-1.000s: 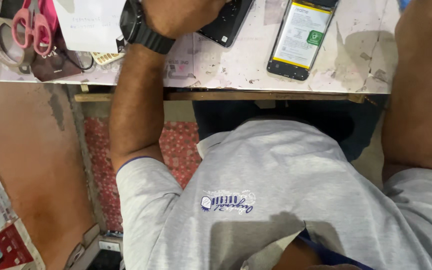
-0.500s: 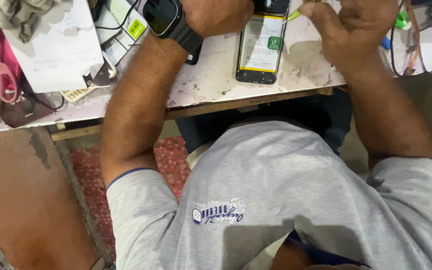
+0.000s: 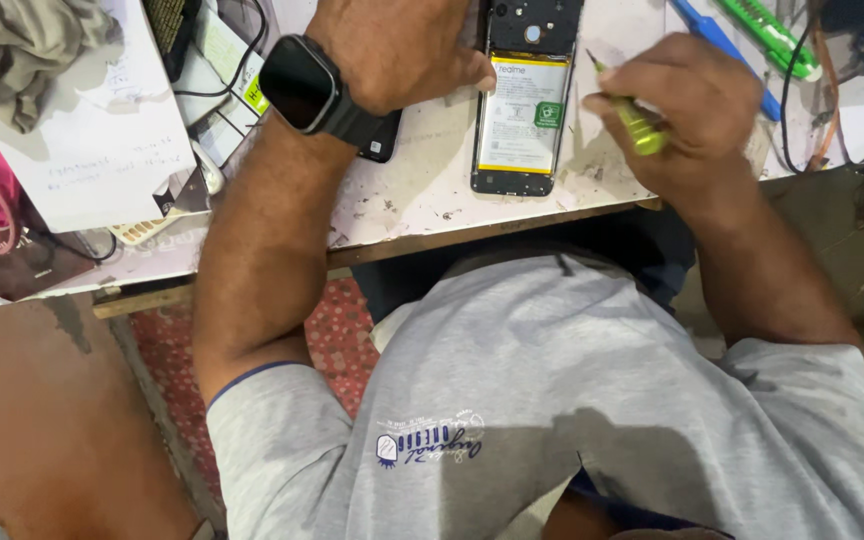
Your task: The person uses a green screwdriver to remove screws from the internal frame of a disassembled smartphone. They then use the screwdriver to pry and lift a small metal bracket near the camera module. The phone remains open on the workbench throughout the clip.
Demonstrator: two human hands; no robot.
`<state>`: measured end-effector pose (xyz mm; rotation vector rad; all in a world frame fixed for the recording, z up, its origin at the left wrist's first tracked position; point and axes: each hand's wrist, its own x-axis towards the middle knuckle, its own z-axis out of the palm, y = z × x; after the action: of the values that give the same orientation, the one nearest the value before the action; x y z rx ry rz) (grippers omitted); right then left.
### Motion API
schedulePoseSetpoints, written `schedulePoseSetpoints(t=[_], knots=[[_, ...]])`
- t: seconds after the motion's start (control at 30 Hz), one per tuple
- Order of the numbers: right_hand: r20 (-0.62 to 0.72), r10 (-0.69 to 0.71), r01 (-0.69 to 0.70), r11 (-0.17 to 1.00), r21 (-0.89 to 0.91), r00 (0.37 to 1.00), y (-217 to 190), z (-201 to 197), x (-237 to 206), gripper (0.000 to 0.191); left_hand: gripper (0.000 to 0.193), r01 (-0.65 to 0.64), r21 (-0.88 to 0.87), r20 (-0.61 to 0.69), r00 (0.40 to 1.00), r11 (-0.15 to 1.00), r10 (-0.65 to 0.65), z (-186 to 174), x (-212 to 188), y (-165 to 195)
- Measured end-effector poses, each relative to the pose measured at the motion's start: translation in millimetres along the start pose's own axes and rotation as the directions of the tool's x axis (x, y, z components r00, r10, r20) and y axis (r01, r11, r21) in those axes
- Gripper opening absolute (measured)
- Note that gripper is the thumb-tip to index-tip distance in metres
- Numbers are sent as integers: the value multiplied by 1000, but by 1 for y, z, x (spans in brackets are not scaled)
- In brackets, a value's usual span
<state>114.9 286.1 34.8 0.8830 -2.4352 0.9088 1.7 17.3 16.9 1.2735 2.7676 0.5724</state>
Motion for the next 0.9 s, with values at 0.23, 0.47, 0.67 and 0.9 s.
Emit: schedulePoseSetpoints(t=[0.23, 0.47, 0.67, 0.9], knots=[[-73, 72, -62, 988, 140, 995, 15, 4, -19, 21, 53, -34, -36, -59, 998, 999, 32, -8, 6, 0], [-28, 39, -35, 992, 118, 999, 24, 5, -20, 19, 48, -36, -26, -7, 999, 999, 36, -5, 13, 1], [-20, 121, -116, 981, 155, 992, 13, 6, -7, 21, 51, -38, -56, -9, 999, 998, 37, -5, 14, 0], [47, 50, -59, 975, 213, 998, 29, -3, 24, 15, 54, -82, -93, -69, 995, 992, 76, -4, 13, -3]])
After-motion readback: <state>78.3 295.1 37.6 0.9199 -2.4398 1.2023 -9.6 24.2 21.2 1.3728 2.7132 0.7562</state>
